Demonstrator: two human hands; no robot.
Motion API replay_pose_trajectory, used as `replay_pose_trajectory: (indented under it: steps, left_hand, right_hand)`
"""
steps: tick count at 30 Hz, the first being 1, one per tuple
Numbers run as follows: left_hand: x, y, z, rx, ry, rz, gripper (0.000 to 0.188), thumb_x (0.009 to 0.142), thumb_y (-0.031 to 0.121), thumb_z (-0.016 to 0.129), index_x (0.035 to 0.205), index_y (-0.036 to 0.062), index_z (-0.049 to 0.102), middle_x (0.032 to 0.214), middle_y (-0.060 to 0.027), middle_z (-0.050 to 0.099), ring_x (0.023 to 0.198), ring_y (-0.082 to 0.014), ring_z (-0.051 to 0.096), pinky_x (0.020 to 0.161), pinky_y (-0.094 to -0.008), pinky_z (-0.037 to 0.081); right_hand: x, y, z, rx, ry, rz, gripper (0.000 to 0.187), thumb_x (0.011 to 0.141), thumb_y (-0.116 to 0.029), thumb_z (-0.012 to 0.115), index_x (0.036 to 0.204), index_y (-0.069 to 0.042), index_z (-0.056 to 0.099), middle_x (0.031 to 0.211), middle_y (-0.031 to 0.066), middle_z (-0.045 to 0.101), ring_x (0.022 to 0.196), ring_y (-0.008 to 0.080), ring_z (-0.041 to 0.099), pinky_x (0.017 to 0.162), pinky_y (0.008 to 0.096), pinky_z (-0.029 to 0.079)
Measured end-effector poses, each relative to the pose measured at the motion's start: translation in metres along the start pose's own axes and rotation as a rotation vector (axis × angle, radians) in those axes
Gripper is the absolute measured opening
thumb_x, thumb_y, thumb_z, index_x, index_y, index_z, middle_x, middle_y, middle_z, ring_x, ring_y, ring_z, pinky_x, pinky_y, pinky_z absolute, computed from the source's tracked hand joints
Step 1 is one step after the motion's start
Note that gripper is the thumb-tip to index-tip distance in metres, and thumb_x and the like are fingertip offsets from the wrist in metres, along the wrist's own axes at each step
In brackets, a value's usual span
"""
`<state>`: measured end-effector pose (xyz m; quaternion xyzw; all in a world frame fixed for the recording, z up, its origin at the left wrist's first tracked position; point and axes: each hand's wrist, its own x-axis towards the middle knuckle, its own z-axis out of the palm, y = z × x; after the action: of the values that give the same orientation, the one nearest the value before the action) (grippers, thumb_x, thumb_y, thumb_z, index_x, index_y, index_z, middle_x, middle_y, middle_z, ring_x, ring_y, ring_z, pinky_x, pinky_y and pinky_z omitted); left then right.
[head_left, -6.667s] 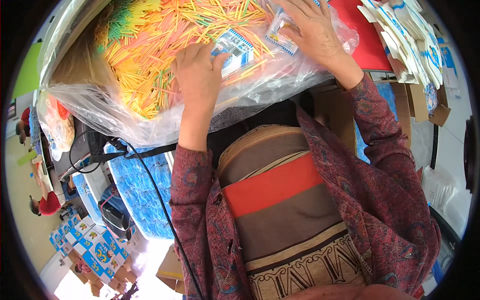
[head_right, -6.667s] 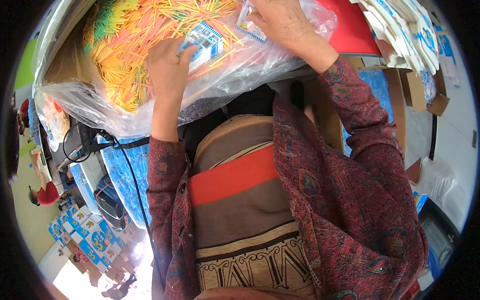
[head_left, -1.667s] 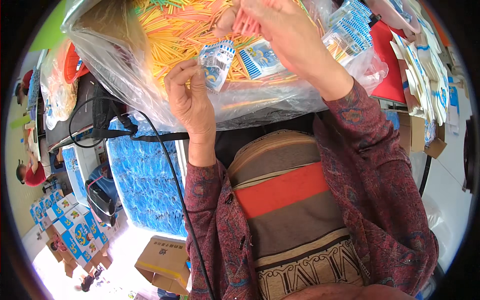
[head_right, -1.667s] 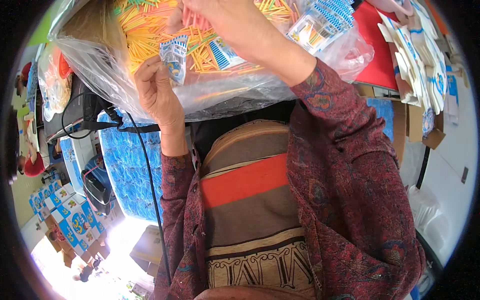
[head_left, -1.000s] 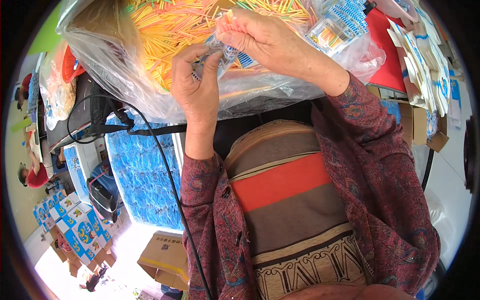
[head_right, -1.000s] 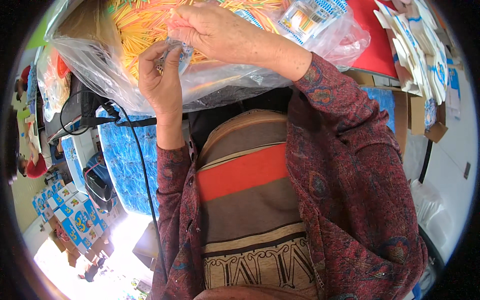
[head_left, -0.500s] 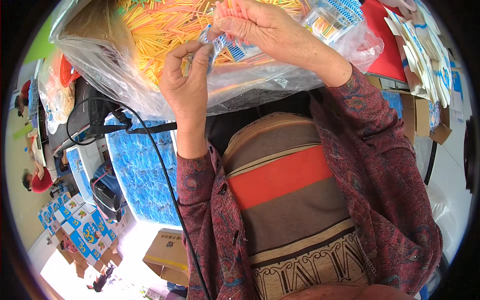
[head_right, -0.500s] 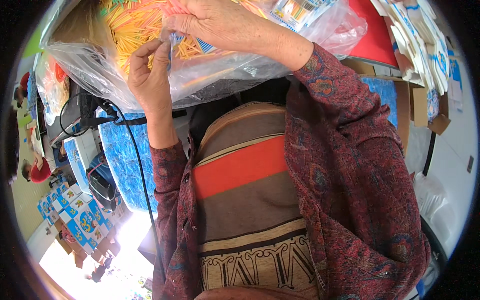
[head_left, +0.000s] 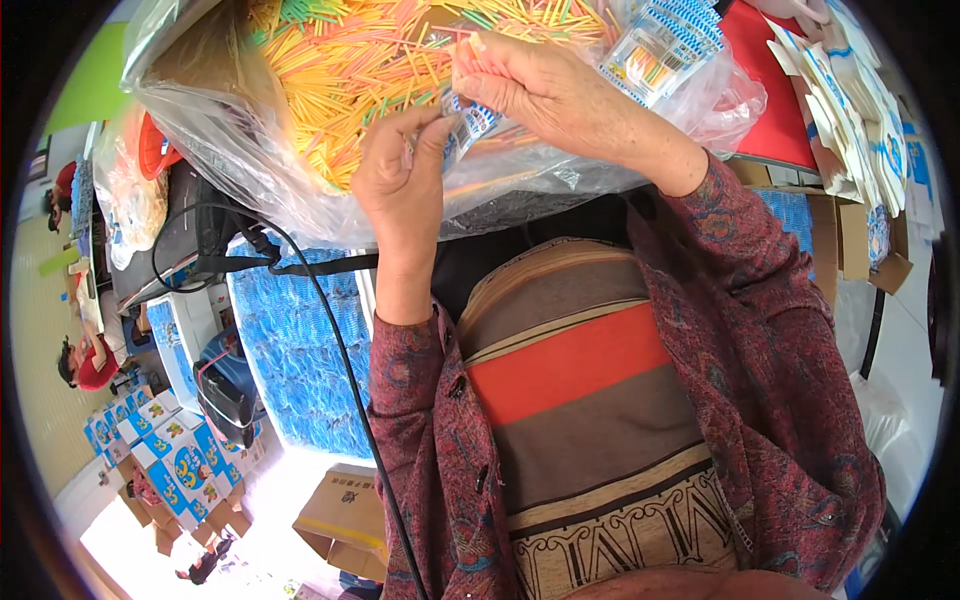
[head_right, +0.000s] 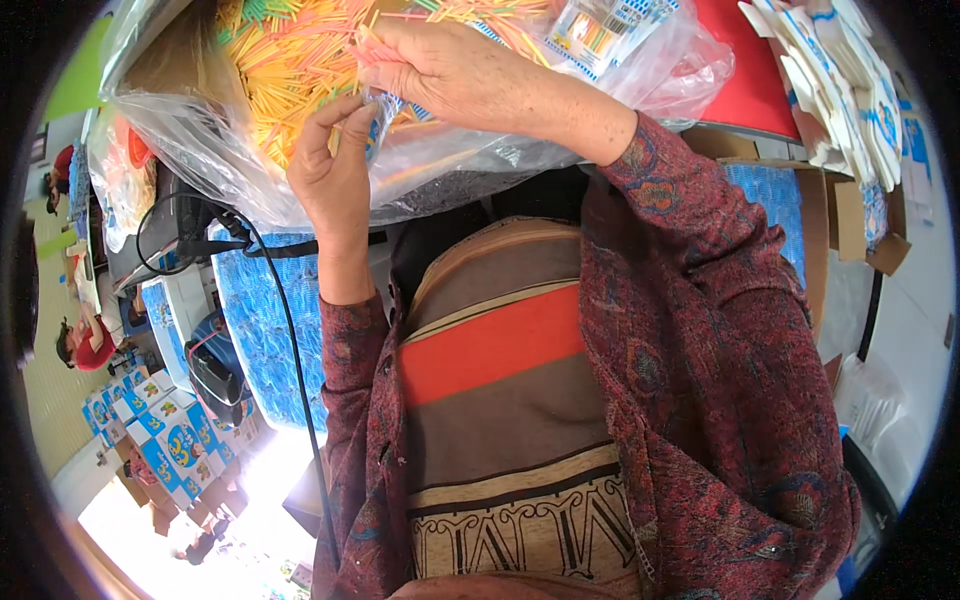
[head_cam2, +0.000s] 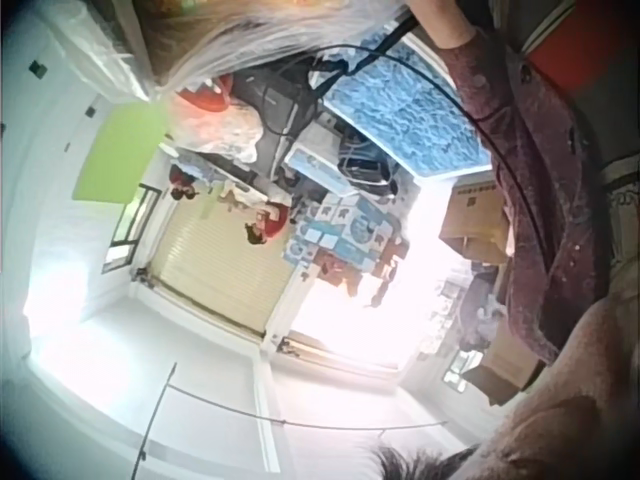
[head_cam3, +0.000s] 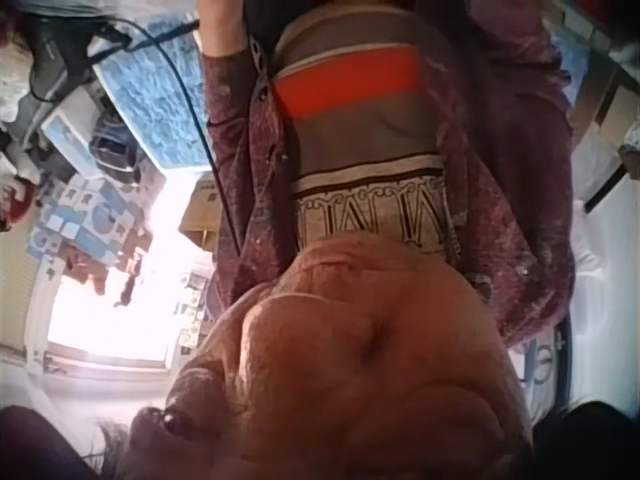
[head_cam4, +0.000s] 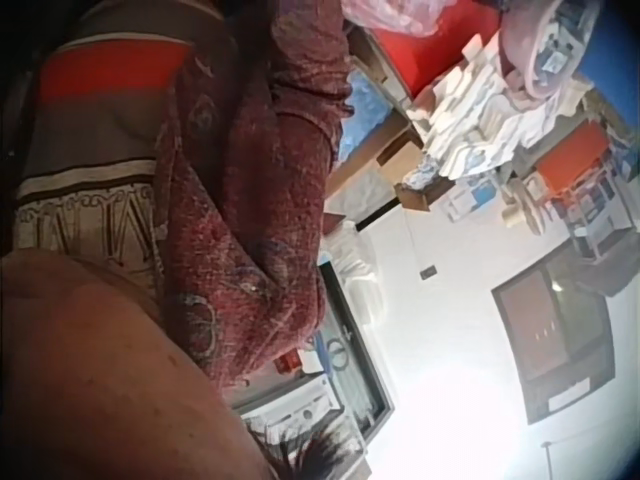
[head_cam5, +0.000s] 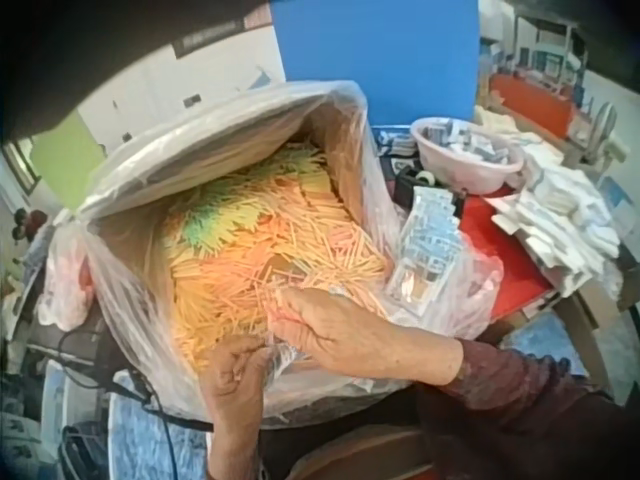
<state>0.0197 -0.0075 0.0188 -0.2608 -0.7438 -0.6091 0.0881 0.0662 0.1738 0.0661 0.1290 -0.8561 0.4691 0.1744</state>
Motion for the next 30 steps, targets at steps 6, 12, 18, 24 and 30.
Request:
replay_pose_trajectory:
  steps: [6, 12, 18, 24, 30]
  left_hand:
    - [-0.001, -0.001, -0.003, 0.147, -0.072, 0.1, 0.011, 0.082, -0.003, 0.067, 0.085, 0.0034, 0.059, 0.082, -0.0073, 0.061, 0.077, -0.0213, 0.058, 0.074, -0.0305, 0.047]
    - [-0.002, 0.003, 0.001, 0.232, -0.066, 0.236, 0.012, 0.085, -0.003, 0.064, 0.086, 0.003, 0.054, 0.084, -0.0088, 0.057, 0.08, -0.0222, 0.055, 0.076, -0.0311, 0.045]
    - [0.001, -0.004, 0.002, -0.211, -0.024, -0.013, 0.008, 0.092, 0.003, 0.06, 0.091, 0.0038, 0.052, 0.096, -0.0064, 0.054, 0.086, -0.0156, 0.05, 0.078, -0.0268, 0.042]
    - [-0.001, -0.012, 0.001, -0.312, -0.013, -0.096, 0.006, 0.096, 0.006, 0.057, 0.092, 0.0051, 0.052, 0.098, -0.0024, 0.051, 0.088, -0.0104, 0.047, 0.079, -0.0234, 0.041]
    - [-0.006, -0.012, 0.009, -0.503, -0.005, -0.12, 0.006, 0.095, 0.005, 0.058, 0.095, 0.0061, 0.052, 0.097, -0.0004, 0.048, 0.087, -0.0084, 0.045, 0.079, -0.0216, 0.04]
  right_hand:
    - [-0.004, 0.003, 0.001, -0.078, 0.0, -0.071, 0.027, 0.098, -0.028, 0.055, 0.096, -0.001, 0.054, 0.079, 0.0141, 0.056, 0.075, 0.029, 0.058, 0.068, 0.0372, 0.046]
    - [-0.006, 0.0, 0.006, -0.241, 0.033, -0.19, 0.023, 0.097, -0.025, 0.054, 0.092, -0.002, 0.053, 0.077, 0.0158, 0.053, 0.077, 0.0342, 0.055, 0.072, 0.0411, 0.045]
    - [0.002, -0.01, 0.0, -0.233, -0.032, -0.044, 0.022, 0.099, -0.023, 0.05, 0.093, -0.002, 0.054, 0.081, 0.0134, 0.059, 0.081, 0.0308, 0.058, 0.078, 0.0389, 0.047]
    - [0.021, -0.003, -0.022, 0.659, 0.115, 0.174, 0.028, 0.105, -0.027, 0.041, 0.101, -0.004, 0.056, 0.104, 0.0087, 0.068, 0.1, 0.0144, 0.062, 0.087, 0.0349, 0.05]
    - [0.02, -0.03, 0.011, 1.071, 0.282, 0.186, 0.031, 0.099, -0.024, 0.052, 0.119, -0.001, 0.051, 0.1, 0.0087, 0.063, 0.094, 0.0166, 0.062, 0.082, 0.0292, 0.049]
